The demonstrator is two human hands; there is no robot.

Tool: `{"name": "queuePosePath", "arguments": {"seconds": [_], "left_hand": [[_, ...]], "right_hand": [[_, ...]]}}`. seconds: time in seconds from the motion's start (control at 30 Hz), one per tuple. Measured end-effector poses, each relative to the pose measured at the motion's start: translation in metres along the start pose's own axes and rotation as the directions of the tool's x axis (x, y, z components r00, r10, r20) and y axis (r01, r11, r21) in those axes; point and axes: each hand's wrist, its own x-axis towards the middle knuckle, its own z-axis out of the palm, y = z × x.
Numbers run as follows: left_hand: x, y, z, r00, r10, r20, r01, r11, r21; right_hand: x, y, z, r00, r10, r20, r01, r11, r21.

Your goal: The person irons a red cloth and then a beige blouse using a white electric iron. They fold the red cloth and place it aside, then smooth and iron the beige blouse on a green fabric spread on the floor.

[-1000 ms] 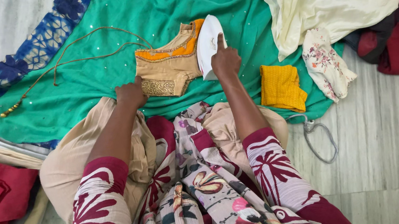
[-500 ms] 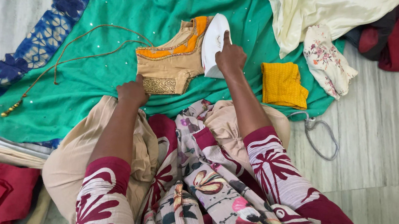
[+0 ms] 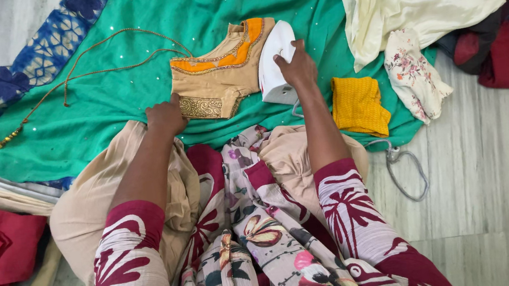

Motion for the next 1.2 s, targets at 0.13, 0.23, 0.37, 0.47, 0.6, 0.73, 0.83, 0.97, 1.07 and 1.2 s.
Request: {"name": "queuePosePath", "arguments": {"seconds": [0.13,0.23,0.37,0.47,0.6,0.73,0.83,0.97,1.07,1.2], "left_hand": [[-0.003,0.001,0.000,1.000,0.000,0.003,0.000,1.000,0.010],[-0.007,-0.001,-0.005,1.000,0.002,0.010,-0.002,1.000,0.007],[-0.014,-0.006,-0.008,0.999,0.041,0.010,-0.041,0.999,0.002],[-0.020,-0.008,-0.003,0.997,0.069,0.036,-0.071,0.997,0.037],[-0.014,-0.009,0.009,0.992,0.105,0.066,-0.114,0.982,0.149],[-0.005,-0.014,0.023,0.985,0.164,0.050,-0.170,0.971,0.170],[-0.005,-0.011,0.030,0.984,0.179,0.021,-0.180,0.965,0.190],[-0.006,-0.012,0.033,0.984,0.181,0.000,-0.177,0.962,0.208],[-0.013,-0.010,0.031,0.983,0.183,-0.010,-0.178,0.963,0.204],[-0.032,-0.009,0.030,0.987,0.157,0.012,-0.156,0.964,0.214]], "right_hand": [[0.022,0.032,0.009,0.997,0.067,0.037,-0.074,0.971,0.229],[0.010,0.059,-0.001,0.988,0.150,0.018,-0.147,0.925,0.351],[-0.023,0.117,-0.043,0.964,0.137,-0.230,-0.056,0.943,0.329],[-0.074,0.188,-0.096,0.853,0.045,-0.520,0.056,0.982,0.178],[-0.202,0.301,-0.197,0.737,0.260,-0.624,-0.046,0.940,0.338],[-0.368,0.387,-0.266,0.585,0.372,-0.721,-0.308,0.924,0.227],[-0.477,0.421,-0.287,0.369,0.478,-0.797,-0.349,0.866,0.357],[-0.544,0.440,-0.277,0.252,0.345,-0.904,-0.331,0.909,0.255],[-0.529,0.443,-0.248,0.245,0.456,-0.855,-0.154,0.889,0.430],[-0.450,0.428,-0.174,0.391,0.720,-0.573,0.145,0.566,0.811]]}}
